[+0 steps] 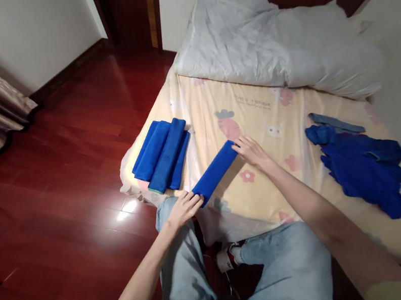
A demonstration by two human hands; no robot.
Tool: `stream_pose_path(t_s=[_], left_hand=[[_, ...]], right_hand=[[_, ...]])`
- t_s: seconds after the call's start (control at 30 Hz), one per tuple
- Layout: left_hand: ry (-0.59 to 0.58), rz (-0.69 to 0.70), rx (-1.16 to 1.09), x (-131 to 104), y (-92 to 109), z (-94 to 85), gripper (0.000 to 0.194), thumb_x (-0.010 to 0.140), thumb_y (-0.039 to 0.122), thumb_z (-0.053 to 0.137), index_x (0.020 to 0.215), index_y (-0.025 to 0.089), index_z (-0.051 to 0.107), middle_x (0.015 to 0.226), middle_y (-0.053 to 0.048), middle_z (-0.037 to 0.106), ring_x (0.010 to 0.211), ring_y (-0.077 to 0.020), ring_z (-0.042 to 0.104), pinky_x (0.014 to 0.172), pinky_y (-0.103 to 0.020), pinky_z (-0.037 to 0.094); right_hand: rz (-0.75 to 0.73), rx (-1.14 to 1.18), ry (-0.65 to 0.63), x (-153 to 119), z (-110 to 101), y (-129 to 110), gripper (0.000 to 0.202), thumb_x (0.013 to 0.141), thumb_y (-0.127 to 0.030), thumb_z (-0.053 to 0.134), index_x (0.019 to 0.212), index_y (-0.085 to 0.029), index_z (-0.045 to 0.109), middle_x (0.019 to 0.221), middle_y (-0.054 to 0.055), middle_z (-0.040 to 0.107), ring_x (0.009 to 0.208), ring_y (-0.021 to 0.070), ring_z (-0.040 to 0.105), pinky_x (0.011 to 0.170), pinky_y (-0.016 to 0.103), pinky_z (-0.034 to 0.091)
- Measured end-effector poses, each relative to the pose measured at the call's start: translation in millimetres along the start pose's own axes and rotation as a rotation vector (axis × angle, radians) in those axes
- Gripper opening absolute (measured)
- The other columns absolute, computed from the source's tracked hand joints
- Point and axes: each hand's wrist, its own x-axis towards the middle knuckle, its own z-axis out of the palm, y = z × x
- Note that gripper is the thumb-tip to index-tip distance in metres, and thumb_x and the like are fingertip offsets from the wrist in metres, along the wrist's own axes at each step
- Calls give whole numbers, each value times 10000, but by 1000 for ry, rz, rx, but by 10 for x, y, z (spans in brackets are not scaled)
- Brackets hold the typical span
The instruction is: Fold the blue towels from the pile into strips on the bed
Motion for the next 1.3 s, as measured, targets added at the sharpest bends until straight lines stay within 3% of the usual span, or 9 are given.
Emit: stream_pose_path(t_s=[0.17,0.4,0.63,0.8,0.9,0.97,1.13,1.23,1.3], left_hand=[[28,-80,44,-98,-104,156,320,992,127,488,1225,213,690,1016,-113,705,932,-255,618,820,-393,498],[72,-238,110,19,-296,247,355,976,142,493,1256,203,703,1031,-137,702,894,-283,621,756,-421,493],[74,-306,124,53,-265,346,406,981,126,474,1322,202,682,989,-140,693,885,-293,612,735,-433,481],[-58,-410,71,89,-271,327,406,970,166,542,1353,230,662,1101,-116,697,989,-287,604,818,-415,496],[-91,-473,81,115,-210,242,428,951,172,565,1370,213,645,1181,-115,685,1051,-288,590,886,-415,490],[-59,-487,93,108,-127,188,476,944,207,586,1420,194,604,1238,-131,664,1081,-297,580,922,-431,481],[36,-372,111,-17,53,130,343,956,229,595,1292,201,659,1167,-137,669,1048,-293,579,907,-420,466],[51,-235,146,-66,61,149,153,978,164,544,992,212,689,955,-95,676,931,-265,578,877,-403,450],[55,-106,151,-4,81,212,182,999,156,509,954,211,676,880,-76,665,893,-256,575,857,-396,439]], right_hand=[[-77,53,13,931,105,-259,366,951,6,444,1185,-145,681,1248,171,678,1120,271,559,934,383,403],[12,193,29,1652,383,-458,399,971,5,403,1211,-187,658,1292,163,660,1145,273,566,881,382,466],[133,363,39,1901,651,-615,337,1024,-64,395,1167,-221,657,1350,150,630,1202,276,557,913,392,500],[195,524,8,1759,660,-609,406,979,-51,432,1311,-165,637,1396,187,591,1260,305,568,1031,472,518],[142,689,89,1302,609,-539,613,895,-30,500,1493,-164,532,1519,166,515,1370,288,530,1170,490,468],[137,767,169,734,579,-504,684,887,-59,519,1556,-194,472,1598,128,456,1462,262,468,1242,473,418],[489,772,300,-1479,568,-665,437,988,-207,462,1376,-203,661,1442,132,637,1363,266,593,1180,472,494],[691,649,295,-2782,494,-1073,355,984,-234,479,1190,-204,767,1223,135,757,1186,296,697,1068,515,566],[724,631,287,-3323,396,-1398,287,968,-223,535,1064,-239,805,1106,94,799,1201,305,700,1120,570,516]])
